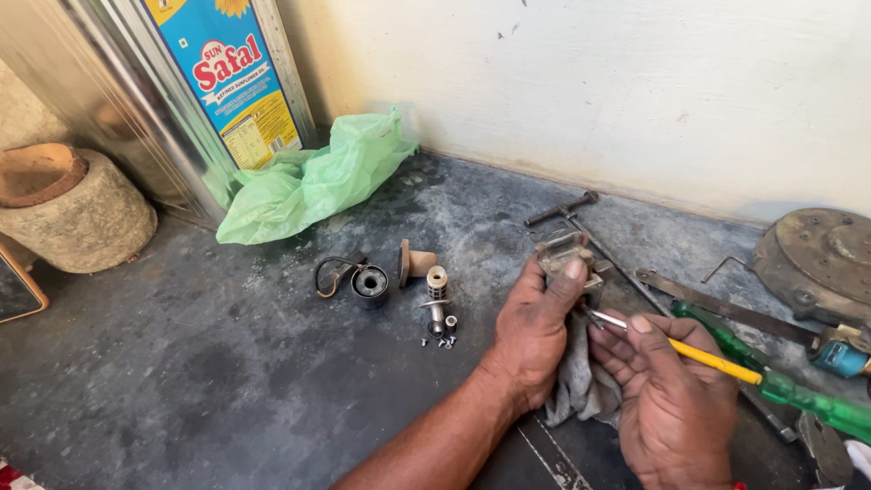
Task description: The person disassembles a carburetor on a workbench by hand, using a screwdriver and a metal tool to remove internal components and wiping them with a cloth.
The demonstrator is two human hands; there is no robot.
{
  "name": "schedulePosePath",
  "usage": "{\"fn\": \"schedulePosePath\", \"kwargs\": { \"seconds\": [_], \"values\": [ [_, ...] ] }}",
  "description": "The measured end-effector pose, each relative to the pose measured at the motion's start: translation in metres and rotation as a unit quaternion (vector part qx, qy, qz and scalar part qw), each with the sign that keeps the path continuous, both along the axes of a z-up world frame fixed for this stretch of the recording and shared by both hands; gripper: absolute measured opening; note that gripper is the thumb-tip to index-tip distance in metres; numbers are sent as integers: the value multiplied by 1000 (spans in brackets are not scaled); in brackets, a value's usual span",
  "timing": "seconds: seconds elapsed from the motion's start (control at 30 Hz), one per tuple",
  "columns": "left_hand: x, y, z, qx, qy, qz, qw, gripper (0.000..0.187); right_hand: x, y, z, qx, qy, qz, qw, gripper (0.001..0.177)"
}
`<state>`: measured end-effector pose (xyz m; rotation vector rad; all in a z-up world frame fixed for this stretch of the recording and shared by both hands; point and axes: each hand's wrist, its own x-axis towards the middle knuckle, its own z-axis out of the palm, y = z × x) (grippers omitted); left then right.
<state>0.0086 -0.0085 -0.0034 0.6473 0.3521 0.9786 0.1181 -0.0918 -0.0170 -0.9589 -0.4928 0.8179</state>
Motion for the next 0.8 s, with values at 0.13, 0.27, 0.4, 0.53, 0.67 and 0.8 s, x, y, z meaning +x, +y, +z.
{"fn": "schedulePosePath", "kwargs": {
  "seconds": [0.13, 0.27, 0.4, 0.53, 0.67, 0.8],
  "values": [
    [5, -3, -2, 52, 1, 28, 998, 46, 3, 0, -3, -28, 86, 4, 996, 8],
    [6, -2, -6, 143, 33, 81, 986, 46, -1, -2, -6, -23, 150, 41, 988, 9],
    [-4, -3, 2, 275, 163, 111, 941, 41, 8, -1, -1, -47, 225, 75, 970, 11],
    [-3, 4, 14, 28, 68, 39, 997, 45, 23, -1, -9, -18, 235, 114, 965, 14],
    [-19, 20, 18, -72, -44, 12, 996, 48, 34, -4, -21, 14, 203, 123, 971, 15],
    [-27, 25, 19, -113, -67, 5, 991, 48, 52, -4, -23, 41, 56, 143, 987, 22]
  ]
}}
